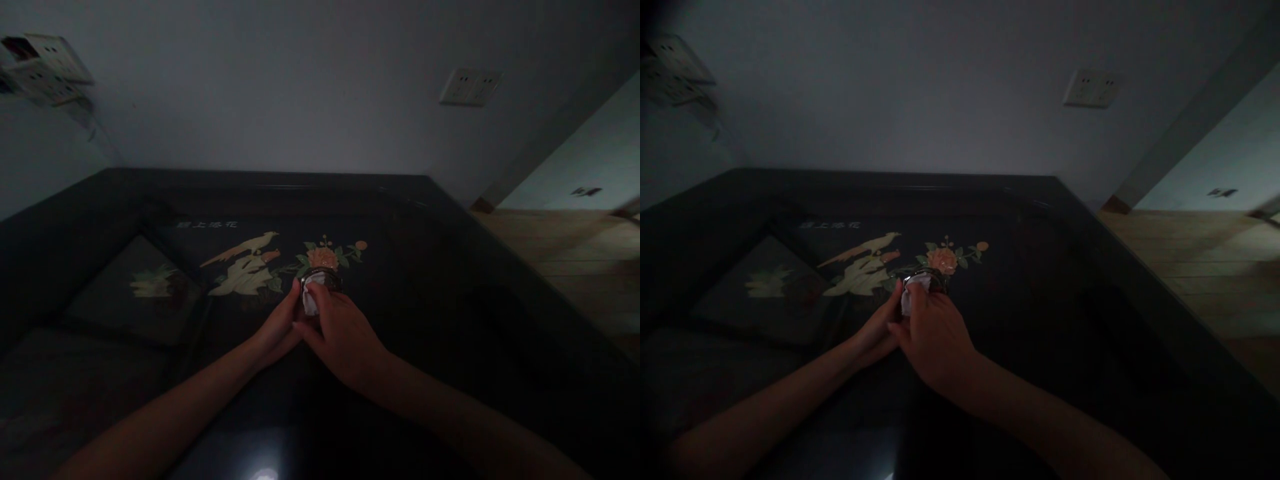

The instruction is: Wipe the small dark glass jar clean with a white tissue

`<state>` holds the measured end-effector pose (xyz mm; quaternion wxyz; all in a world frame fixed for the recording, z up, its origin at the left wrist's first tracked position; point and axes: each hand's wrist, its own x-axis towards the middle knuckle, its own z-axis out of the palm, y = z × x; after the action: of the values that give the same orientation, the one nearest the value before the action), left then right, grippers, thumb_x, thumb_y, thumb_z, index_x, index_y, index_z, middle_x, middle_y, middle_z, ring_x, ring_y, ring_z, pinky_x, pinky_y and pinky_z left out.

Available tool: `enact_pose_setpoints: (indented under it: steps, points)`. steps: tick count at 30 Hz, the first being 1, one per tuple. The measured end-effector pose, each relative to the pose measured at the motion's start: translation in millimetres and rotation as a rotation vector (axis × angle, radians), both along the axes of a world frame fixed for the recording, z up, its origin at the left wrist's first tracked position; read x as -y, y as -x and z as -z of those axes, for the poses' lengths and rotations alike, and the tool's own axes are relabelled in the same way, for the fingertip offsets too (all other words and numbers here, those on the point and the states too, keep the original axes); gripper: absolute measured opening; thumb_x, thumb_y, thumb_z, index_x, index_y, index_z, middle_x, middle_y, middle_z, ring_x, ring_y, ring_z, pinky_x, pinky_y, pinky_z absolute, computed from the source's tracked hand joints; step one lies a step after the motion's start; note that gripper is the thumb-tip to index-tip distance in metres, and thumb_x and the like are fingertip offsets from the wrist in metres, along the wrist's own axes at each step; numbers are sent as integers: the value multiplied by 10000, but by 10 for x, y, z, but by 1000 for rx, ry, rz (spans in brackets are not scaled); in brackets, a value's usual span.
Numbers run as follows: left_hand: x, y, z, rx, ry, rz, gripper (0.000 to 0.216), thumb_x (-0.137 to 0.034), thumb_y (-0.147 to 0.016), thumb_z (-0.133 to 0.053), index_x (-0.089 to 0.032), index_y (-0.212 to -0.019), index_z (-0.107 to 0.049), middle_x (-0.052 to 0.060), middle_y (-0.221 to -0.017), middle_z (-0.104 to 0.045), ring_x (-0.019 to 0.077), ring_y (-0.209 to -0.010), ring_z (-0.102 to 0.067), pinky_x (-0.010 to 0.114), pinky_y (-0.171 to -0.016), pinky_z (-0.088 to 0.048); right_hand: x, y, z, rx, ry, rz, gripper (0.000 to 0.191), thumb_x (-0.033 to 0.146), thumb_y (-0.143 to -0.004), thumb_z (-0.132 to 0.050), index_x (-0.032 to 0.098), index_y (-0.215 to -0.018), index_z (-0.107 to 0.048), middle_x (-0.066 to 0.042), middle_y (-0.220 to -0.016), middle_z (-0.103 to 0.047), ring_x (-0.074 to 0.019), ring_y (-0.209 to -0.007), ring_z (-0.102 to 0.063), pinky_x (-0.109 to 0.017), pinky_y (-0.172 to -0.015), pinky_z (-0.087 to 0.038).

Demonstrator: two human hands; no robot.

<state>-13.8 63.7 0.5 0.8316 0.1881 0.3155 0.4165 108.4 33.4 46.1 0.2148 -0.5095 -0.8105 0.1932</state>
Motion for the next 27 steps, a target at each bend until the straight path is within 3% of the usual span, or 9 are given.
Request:
enact_pose_setpoints:
  steps: [6, 11, 15, 21, 24, 27]
  points:
    - [3, -13, 5, 8, -8, -31, 401, -457, -892, -489, -111, -981, -672, 103, -955, -705, 224, -1061, -608, 326, -1014, -382, -37, -3, 69, 1, -86, -5, 360, 231, -821, -626, 100, -1131, -498, -145, -1068, -644, -265, -973, -607, -419, -879, -461]
    - [0, -12, 5, 19, -24, -20, 408, -449, -911, -452, -121, -1028, -665, 100, -983, -699, 224, -1079, -597, 328, -1007, -387, -77, -32, 48, -29, -66, -27, 264, 218, -867, -570, 135, -1108, -502, -115, -1032, -667, -234, -939, -630, -395, -861, -454]
    - [-2, -12, 25, 22, -32, -22, 398, -423, -917, -456, -123, -1101, -642, 101, -1013, -694, 222, -1069, -603, 333, -1004, -393, -102, -43, 19, 117, -90, -47, 183, 253, -900, -545, 129, -1035, -559, -99, -965, -696, -219, -893, -649, -382, -875, -437]
    - [-15, 16, 132, 24, -28, 24, 403, -404, -907, -489, -125, -1173, -606, 109, -1007, -696, 212, -949, -653, 309, -866, -487, -41, 0, 33, 461, -220, -78, 307, 371, -883, -573, 85, -955, -659, -141, -920, -709, -264, -891, -639, -416, -863, -442]
    - [-17, 15, 169, 35, -55, 8, 385, -382, -911, -490, -129, -1182, -593, 118, -1072, -680, 211, -997, -643, 307, -893, -479, 45, 26, 95, 530, -312, -12, 353, 383, -844, -623, 55, -961, -682, -178, -952, -707, -285, -906, -636, -427, -886, -445]
    - [-11, 8, 176, 22, -55, -7, 377, -370, -906, -503, -143, -1198, -577, 126, -1166, -646, 224, -1086, -606, 327, -947, -453, 107, 45, 161, 555, -374, 57, 552, 427, -793, -670, -27, -1103, -632, -255, -1102, -658, -341, -1020, -609, -442, -919, -445]
